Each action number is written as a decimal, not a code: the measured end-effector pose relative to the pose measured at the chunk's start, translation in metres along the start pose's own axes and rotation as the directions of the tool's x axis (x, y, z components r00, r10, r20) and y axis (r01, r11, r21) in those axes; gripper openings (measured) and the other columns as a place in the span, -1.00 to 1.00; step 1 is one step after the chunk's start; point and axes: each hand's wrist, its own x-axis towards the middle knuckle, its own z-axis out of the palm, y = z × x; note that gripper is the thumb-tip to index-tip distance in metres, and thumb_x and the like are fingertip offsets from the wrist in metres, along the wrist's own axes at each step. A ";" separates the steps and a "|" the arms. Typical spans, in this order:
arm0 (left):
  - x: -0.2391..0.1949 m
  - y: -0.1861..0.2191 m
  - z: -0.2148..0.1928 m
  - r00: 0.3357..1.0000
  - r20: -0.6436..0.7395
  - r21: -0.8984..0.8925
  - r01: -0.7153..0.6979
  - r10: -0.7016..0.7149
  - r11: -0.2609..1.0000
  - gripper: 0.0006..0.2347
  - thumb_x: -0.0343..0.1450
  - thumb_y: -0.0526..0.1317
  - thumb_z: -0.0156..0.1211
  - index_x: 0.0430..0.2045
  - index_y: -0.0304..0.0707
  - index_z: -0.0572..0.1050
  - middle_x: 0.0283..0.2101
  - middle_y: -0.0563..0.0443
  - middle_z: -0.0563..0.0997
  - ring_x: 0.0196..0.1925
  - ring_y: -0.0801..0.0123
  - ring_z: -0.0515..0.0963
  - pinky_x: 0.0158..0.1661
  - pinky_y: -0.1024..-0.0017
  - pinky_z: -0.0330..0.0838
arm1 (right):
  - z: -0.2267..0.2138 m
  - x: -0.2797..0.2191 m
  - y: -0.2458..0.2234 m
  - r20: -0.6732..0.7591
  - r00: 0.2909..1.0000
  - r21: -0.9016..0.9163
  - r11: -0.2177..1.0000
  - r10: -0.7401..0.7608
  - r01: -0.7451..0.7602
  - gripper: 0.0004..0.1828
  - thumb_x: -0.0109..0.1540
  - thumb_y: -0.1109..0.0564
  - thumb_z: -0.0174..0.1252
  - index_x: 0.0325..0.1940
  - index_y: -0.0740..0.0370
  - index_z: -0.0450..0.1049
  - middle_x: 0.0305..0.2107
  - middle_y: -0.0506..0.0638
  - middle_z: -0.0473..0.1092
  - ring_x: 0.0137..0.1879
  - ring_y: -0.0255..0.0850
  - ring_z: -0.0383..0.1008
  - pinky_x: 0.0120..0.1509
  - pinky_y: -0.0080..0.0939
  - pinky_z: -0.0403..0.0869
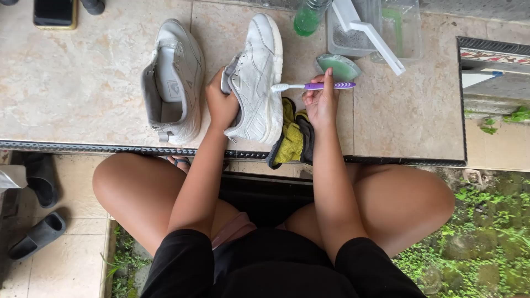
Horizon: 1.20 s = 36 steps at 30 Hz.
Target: Cleaning white sneakers using a toothbrush and a cleaning solution on a tiled floor.
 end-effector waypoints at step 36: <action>0.002 0.028 0.000 0.995 0.027 -0.008 0.093 -0.093 0.996 -0.95 0.44 -0.30 0.24 -0.36 -0.29 0.58 -0.43 -0.24 0.60 -0.29 0.29 0.55 -0.12 0.20 0.47 | 0.000 -0.003 0.002 -0.028 0.998 0.008 0.999 0.052 -0.052 -0.45 0.35 -0.27 0.13 -0.40 0.28 0.45 -0.79 0.12 0.23 -0.77 -0.21 0.21 -0.65 -0.34 0.26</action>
